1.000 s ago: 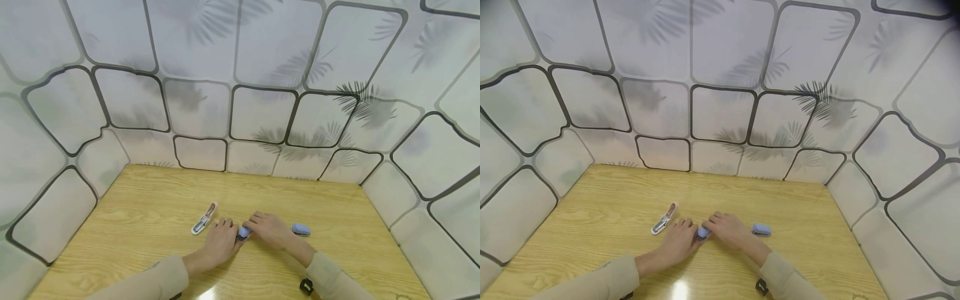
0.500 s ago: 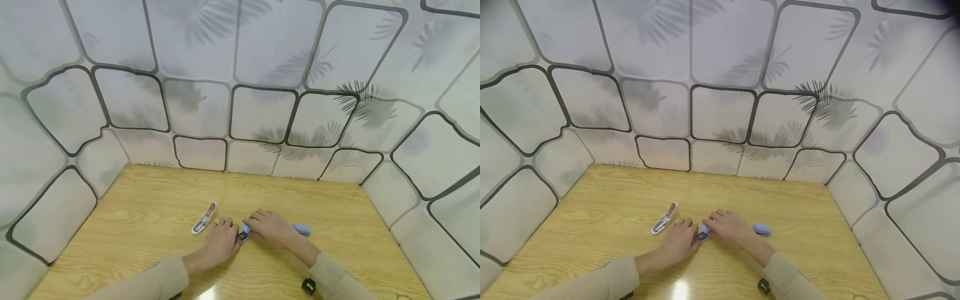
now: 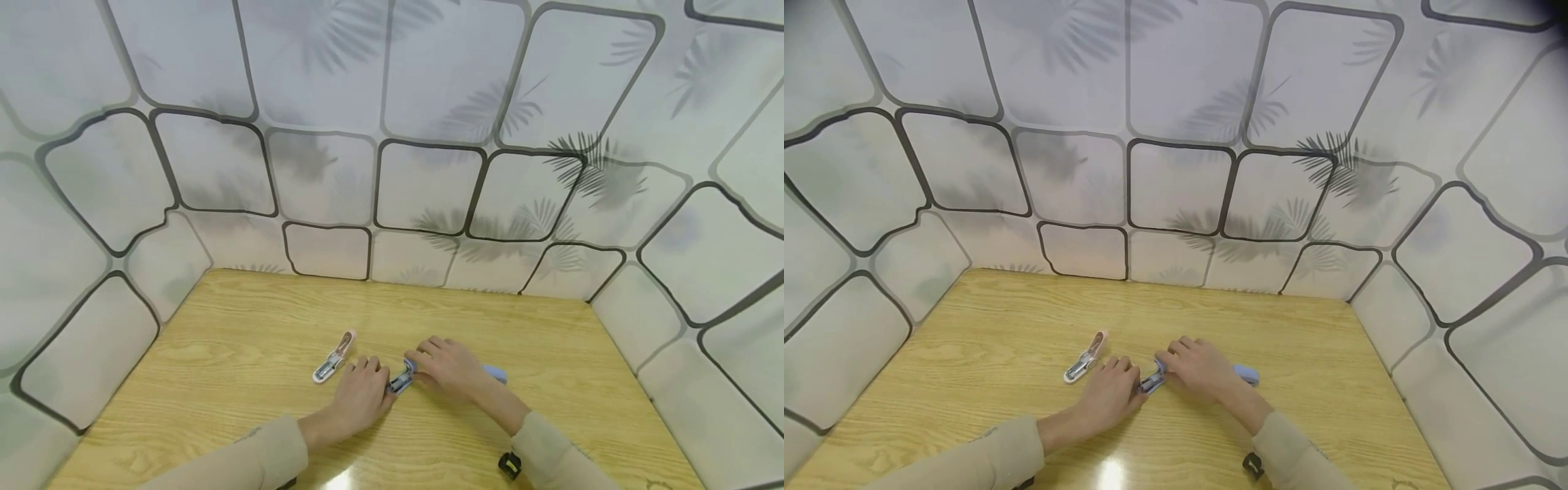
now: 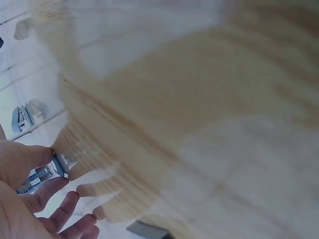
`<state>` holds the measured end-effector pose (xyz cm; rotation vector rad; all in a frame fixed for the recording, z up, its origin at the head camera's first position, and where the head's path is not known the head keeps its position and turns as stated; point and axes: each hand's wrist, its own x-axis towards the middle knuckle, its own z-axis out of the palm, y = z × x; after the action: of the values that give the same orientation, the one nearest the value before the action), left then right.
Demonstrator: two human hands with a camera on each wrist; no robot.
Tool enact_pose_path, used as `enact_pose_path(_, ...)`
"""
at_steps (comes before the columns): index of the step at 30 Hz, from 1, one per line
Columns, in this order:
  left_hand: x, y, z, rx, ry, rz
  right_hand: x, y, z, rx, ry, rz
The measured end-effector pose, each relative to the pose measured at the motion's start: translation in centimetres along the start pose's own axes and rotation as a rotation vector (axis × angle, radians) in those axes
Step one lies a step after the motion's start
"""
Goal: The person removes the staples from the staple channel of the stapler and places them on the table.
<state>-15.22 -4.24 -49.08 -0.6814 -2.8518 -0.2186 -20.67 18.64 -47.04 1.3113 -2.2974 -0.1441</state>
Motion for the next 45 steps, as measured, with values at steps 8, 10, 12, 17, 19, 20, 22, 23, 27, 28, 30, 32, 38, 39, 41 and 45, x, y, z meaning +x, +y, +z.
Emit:
enact_pose_path(8, -0.1, -0.1, -0.1, 0.012, 0.008, 0.021, -0.2, 1.1, -0.1, -0.073, -0.012, 0.012)
enact_pose_path(10, -0.1, -0.2, 0.0, 0.012, 0.018, 0.033, -0.3, 1.4, -0.2, -0.088, -0.024, 0.019)
enact_pose_path(12, -0.1, -0.3, 0.0, 0.009, 0.023, 0.041, -0.3, 1.7, -0.2, -0.100, -0.029, 0.020)
enact_pose_path(17, -0.1, -0.4, 0.1, -0.023, 0.017, 0.044, -0.3, 2.4, 0.0, -0.097, -0.017, 0.004)
enact_pose_path(19, -0.1, -0.4, 0.1, -0.034, 0.014, 0.044, -0.2, 2.5, 0.0, -0.099, -0.014, -0.001)
enact_pose_path(20, -0.1, -0.4, 0.1, -0.036, 0.014, 0.047, -0.1, 2.6, 0.1, -0.101, -0.016, -0.002)
enact_pose_path(22, -0.1, -0.4, 0.1, -0.037, 0.014, 0.050, 0.0, 2.7, 0.1, -0.106, -0.025, 0.000)
enact_pose_path(23, -0.2, -0.4, 0.1, -0.038, 0.013, 0.050, 0.1, 2.7, 0.2, -0.108, -0.031, 0.001)
enact_pose_path(27, -0.2, -0.4, 0.1, -0.043, 0.009, 0.046, 0.2, 3.0, 0.5, -0.102, -0.065, 0.017)
enact_pose_path(28, -0.2, -0.4, 0.2, -0.044, 0.007, 0.044, 0.2, 3.1, 0.6, -0.097, -0.066, 0.021)
enact_pose_path(30, -0.2, -0.4, 0.2, -0.048, 0.006, 0.038, 0.1, 3.2, 1.0, -0.084, -0.067, 0.027)
enact_pose_path(32, -0.2, -0.4, 0.2, -0.051, 0.006, 0.033, -0.1, 3.4, 1.3, -0.074, -0.060, 0.028)
enact_pose_path(38, -0.2, -0.2, 0.3, -0.066, 0.006, 0.017, -0.4, 3.5, 1.7, -0.062, -0.072, 0.035)
enact_pose_path(39, -0.2, -0.2, 0.3, -0.069, 0.006, 0.015, -0.4, 3.5, 1.7, -0.057, -0.076, 0.040)
enact_pose_path(41, -0.1, -0.3, 0.3, -0.073, 0.007, 0.011, -0.4, 3.4, 1.6, -0.035, -0.078, 0.058)
enact_pose_path(45, -0.1, -0.3, 0.4, -0.072, 0.006, 0.009, -0.5, 3.2, 1.0, 0.045, -0.067, 0.124)
